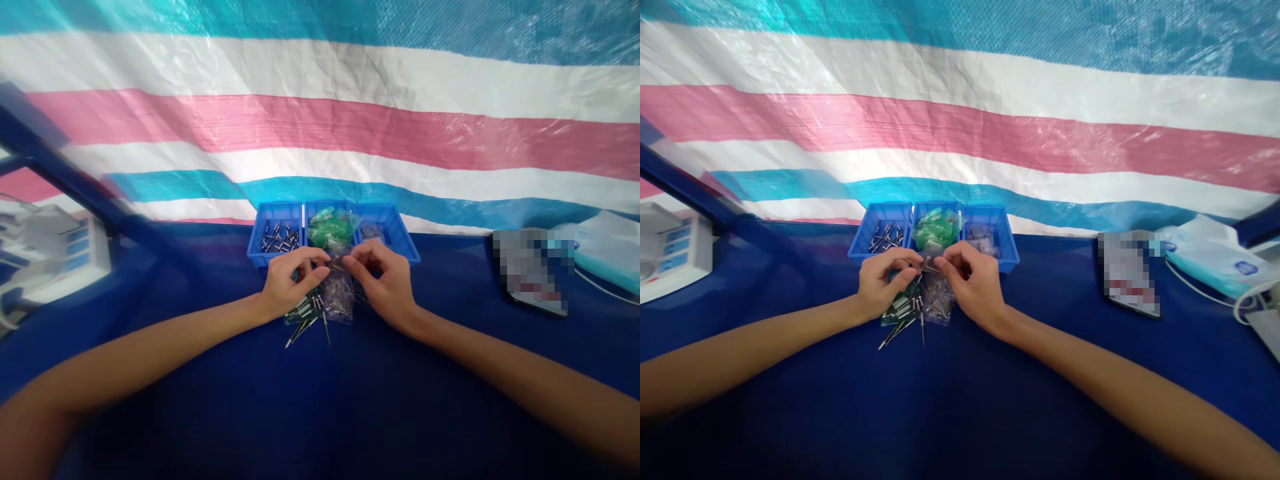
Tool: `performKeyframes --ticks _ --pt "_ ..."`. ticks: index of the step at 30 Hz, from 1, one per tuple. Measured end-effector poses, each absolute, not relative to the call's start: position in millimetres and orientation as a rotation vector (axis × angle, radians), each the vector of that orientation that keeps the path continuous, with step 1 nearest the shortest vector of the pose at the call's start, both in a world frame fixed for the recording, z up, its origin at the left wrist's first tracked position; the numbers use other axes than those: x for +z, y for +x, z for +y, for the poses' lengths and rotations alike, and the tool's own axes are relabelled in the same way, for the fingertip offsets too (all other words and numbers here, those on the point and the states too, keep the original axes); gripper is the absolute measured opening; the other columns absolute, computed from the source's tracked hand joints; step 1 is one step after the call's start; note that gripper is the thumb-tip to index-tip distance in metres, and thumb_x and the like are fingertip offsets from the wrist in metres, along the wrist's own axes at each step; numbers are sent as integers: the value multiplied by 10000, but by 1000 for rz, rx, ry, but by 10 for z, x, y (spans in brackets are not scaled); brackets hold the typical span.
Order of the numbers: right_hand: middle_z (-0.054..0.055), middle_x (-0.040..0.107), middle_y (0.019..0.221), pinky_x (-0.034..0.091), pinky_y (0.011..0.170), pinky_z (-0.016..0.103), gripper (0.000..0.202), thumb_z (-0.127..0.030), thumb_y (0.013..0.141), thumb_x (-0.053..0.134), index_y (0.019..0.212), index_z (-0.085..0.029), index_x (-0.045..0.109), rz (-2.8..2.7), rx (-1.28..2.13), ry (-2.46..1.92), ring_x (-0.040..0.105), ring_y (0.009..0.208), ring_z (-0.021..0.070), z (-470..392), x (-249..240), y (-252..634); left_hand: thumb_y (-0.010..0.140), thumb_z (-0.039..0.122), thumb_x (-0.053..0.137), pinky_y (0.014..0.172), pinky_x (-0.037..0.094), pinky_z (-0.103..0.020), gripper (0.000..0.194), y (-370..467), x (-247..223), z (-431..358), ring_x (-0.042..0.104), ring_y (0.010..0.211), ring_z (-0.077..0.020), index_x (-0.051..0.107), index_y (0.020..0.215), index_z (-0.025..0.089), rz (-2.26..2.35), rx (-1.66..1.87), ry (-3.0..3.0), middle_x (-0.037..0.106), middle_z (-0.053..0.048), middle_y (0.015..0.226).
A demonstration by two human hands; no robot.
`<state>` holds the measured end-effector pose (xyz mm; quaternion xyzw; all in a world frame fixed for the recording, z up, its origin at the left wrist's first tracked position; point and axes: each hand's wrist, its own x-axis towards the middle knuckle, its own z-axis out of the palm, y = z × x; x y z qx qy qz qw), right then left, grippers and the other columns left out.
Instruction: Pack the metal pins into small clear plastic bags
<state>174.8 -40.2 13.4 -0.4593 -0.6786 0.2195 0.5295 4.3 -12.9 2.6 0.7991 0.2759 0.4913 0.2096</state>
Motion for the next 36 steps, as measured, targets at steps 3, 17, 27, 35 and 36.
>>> performKeyframes --ticks 3,17,27,35,36 --pt "-32 520 591 365 478 205 131 -258 822 541 723 -173 552 -1646 535 -1057 459 509 83 -434 -33 1717 793 223 566 442 387 -148 110 73 44 -126 436 421 -13 575 858 135 842 1341 2264 605 3 703" --pt "10 511 738 377 497 226 64 -224 826 546 850 -172 575 -1768 479 -914 471 595 104 -446 -47 1740 776 145 568 506 395 -173 16 54 31 -128 444 507 -37 558 775 133 677 1354 2433 540 10 659" --pt "12 508 731 366 475 215 52 -172 818 533 788 -156 573 -1816 473 -891 447 570 90 -445 -38 1738 766 147 579 502 405 -175 42 50 19 -130 456 507 -38 555 800 142 656 1407 2419 561 6 685" --pt "-8 493 706 373 492 220 21 -154 806 548 804 -171 562 -1778 446 -868 458 576 90 -460 -39 1744 748 159 557 490 415 -182 29 55 43 -131 500 525 -62 535 733 150 639 1316 2454 547 18 614" --pt "-10 486 701 372 494 221 23 -154 807 547 801 -174 557 -1768 447 -867 455 578 91 -458 -39 1745 749 165 564 490 418 -183 44 55 44 -131 505 524 -65 536 719 149 643 1312 2449 547 20 598"
